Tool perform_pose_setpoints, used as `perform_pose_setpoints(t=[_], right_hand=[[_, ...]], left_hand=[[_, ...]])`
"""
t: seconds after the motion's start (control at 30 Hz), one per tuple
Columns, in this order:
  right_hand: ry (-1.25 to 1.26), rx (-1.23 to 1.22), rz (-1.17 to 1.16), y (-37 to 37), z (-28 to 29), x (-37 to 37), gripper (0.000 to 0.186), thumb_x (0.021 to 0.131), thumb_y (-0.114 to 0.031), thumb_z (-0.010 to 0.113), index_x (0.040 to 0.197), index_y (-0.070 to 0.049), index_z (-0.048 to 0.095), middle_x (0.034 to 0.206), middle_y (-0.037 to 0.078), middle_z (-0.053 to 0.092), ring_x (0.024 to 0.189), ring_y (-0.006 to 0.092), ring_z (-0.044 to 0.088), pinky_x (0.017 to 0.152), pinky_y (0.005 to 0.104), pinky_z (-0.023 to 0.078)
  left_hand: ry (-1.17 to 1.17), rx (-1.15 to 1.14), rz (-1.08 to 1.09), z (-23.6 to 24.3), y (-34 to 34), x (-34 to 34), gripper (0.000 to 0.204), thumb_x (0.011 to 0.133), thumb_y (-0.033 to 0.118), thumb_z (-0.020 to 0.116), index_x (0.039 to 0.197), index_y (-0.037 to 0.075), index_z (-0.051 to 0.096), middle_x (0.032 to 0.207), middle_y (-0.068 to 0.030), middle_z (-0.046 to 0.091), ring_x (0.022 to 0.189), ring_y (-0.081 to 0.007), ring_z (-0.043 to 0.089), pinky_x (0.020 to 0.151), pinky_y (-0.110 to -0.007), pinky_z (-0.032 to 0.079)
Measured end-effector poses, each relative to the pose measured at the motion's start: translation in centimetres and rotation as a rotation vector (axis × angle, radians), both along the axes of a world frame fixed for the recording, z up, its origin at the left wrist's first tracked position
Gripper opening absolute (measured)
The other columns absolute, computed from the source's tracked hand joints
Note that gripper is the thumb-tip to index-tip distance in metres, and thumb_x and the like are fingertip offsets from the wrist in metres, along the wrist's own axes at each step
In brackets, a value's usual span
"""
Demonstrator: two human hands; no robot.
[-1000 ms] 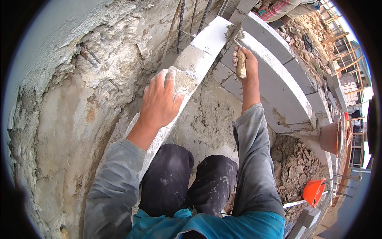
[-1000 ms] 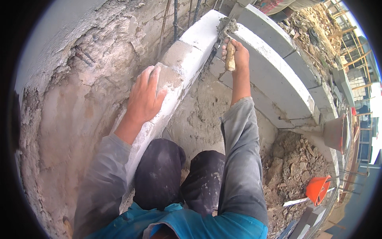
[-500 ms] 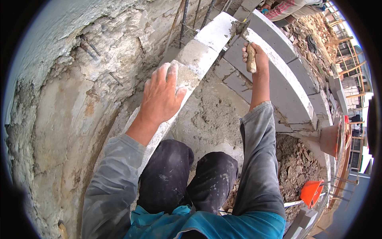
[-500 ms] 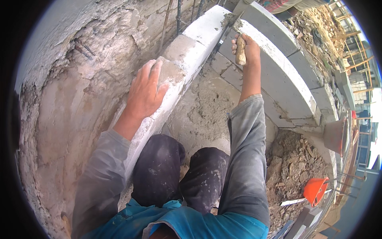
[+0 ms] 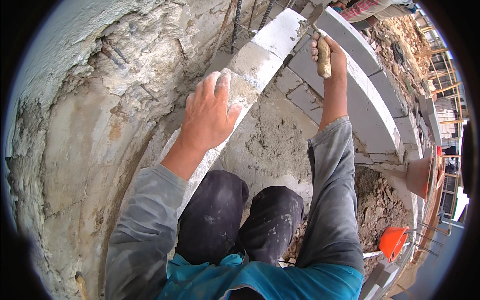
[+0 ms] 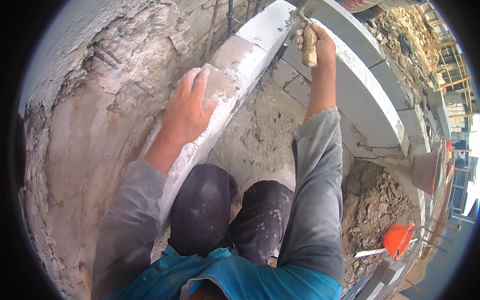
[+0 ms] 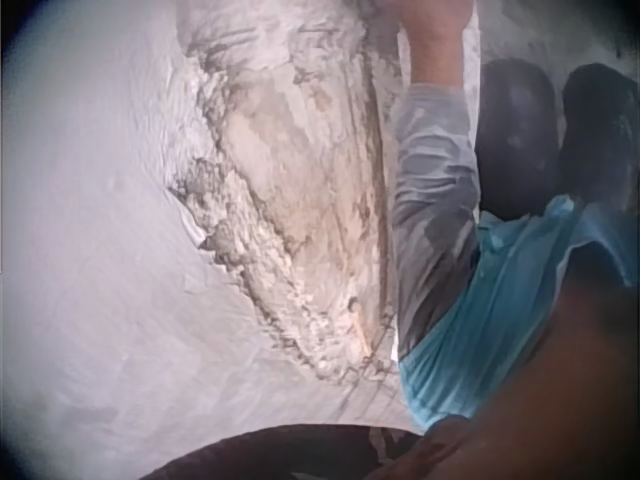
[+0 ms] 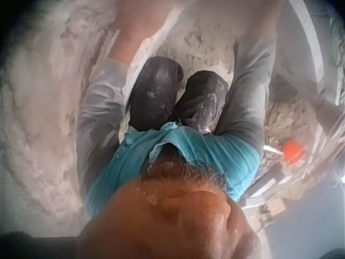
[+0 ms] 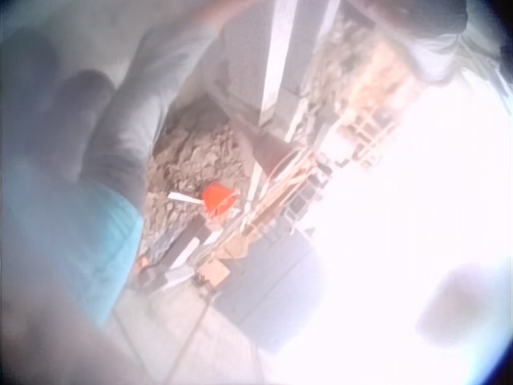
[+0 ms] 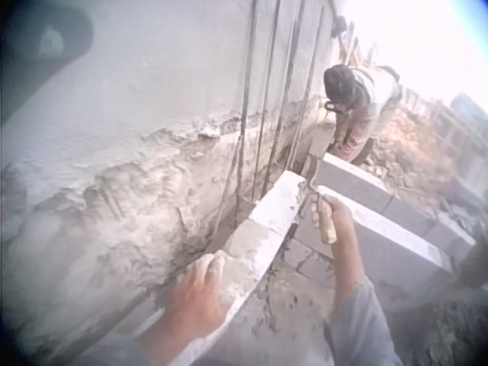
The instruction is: The person scoops wet cement from the ground with a trowel and applies it to the joints between white blocks on a curved wall. They smooth the cement into the gaps and along the edges of the blocks.
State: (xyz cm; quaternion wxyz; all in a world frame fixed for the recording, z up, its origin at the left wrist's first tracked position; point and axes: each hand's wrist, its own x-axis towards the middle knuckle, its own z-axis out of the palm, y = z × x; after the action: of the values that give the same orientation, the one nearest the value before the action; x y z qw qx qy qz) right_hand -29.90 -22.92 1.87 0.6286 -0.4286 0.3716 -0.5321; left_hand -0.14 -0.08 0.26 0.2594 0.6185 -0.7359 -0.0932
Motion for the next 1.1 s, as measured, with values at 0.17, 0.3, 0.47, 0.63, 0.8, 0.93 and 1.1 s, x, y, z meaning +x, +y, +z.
perform_pose_setpoints(t=[0.17, 0.3, 0.47, 0.63, 0.8, 0.93, 1.1], right_hand=[[0.046, 0.122, -0.159, 0.1, -2.4, -0.4, 0.034, 0.102, -0.020, 0.042, 0.109, 0.009, 0.057, 0.080, 0.016, 0.064, 0.059, 0.0213, 0.060, 0.051, 0.0310, 0.051], [0.157, 0.037, -0.133, 7.4, -2.5, -0.1, 0.036, 0.102, -0.026, 0.043, 0.110, 0.005, 0.060, 0.077, 0.010, 0.062, 0.056, 0.0155, 0.057, 0.047, 0.0275, 0.048], [0.527, 0.143, -0.082, 13.9, -9.3, -1.7, 0.032, 0.099, -0.028, 0.047, 0.104, -0.001, 0.063, 0.072, 0.005, 0.059, 0.057, 0.0140, 0.057, 0.049, 0.0290, 0.047], [1.205, -0.075, -0.165, 16.6, -19.3, -3.7, 0.034, 0.092, -0.025, 0.056, 0.106, 0.005, 0.060, 0.082, 0.021, 0.065, 0.075, 0.0339, 0.065, 0.071, 0.0437, 0.052], [1.402, -0.084, 0.040, 18.1, -22.0, -4.5, 0.038, 0.089, -0.023, 0.058, 0.107, 0.010, 0.060, 0.098, 0.036, 0.064, 0.095, 0.0475, 0.065, 0.086, 0.0503, 0.051], [1.465, 0.070, 0.007, 18.3, -25.8, -6.7, 0.040, 0.090, -0.027, 0.056, 0.102, 0.011, 0.062, 0.095, 0.035, 0.066, 0.094, 0.0491, 0.065, 0.087, 0.0507, 0.052], [1.538, 0.239, 0.024, 14.6, -28.8, -4.6, 0.044, 0.091, -0.034, 0.056, 0.096, 0.008, 0.068, 0.093, 0.034, 0.066, 0.095, 0.0479, 0.066, 0.086, 0.0497, 0.052]], left_hand=[[0.000, -0.028, -0.003, 0.0, -0.3, 0.1, 0.066, 0.091, 0.029, 0.061, 0.144, -0.004, 0.040, 0.143, -0.0256, 0.042, 0.130, -0.0419, 0.044, 0.106, -0.050, 0.038], [-0.004, -0.032, -0.021, -0.1, -0.3, 0.0, 0.067, 0.091, 0.031, 0.062, 0.144, -0.005, 0.039, 0.141, -0.0265, 0.042, 0.128, -0.0411, 0.045, 0.103, -0.052, 0.040], [-0.009, -0.041, -0.009, -0.1, -0.1, 0.1, 0.063, 0.090, 0.026, 0.061, 0.142, -0.005, 0.042, 0.141, -0.0262, 0.043, 0.129, -0.0431, 0.045, 0.107, -0.048, 0.038], [-0.026, -0.062, -0.018, -0.5, -0.2, -0.2, 0.063, 0.091, 0.027, 0.061, 0.142, -0.005, 0.042, 0.140, -0.0264, 0.044, 0.128, -0.0431, 0.046, 0.107, -0.047, 0.039], [-0.046, -0.050, -0.001, -0.6, -0.1, 0.3, 0.062, 0.091, 0.027, 0.060, 0.143, -0.003, 0.043, 0.141, -0.0246, 0.044, 0.129, -0.0422, 0.046, 0.107, -0.047, 0.040], [-0.036, -0.025, 0.001, -0.5, -0.2, -0.2, 0.061, 0.092, 0.027, 0.058, 0.144, -0.001, 0.043, 0.143, -0.0236, 0.043, 0.131, -0.0412, 0.045, 0.108, -0.046, 0.039], [-0.052, -0.007, -0.008, -0.1, -0.1, 0.1, 0.063, 0.092, 0.028, 0.058, 0.144, -0.002, 0.042, 0.142, -0.0249, 0.042, 0.130, -0.0420, 0.045, 0.108, -0.047, 0.039]])
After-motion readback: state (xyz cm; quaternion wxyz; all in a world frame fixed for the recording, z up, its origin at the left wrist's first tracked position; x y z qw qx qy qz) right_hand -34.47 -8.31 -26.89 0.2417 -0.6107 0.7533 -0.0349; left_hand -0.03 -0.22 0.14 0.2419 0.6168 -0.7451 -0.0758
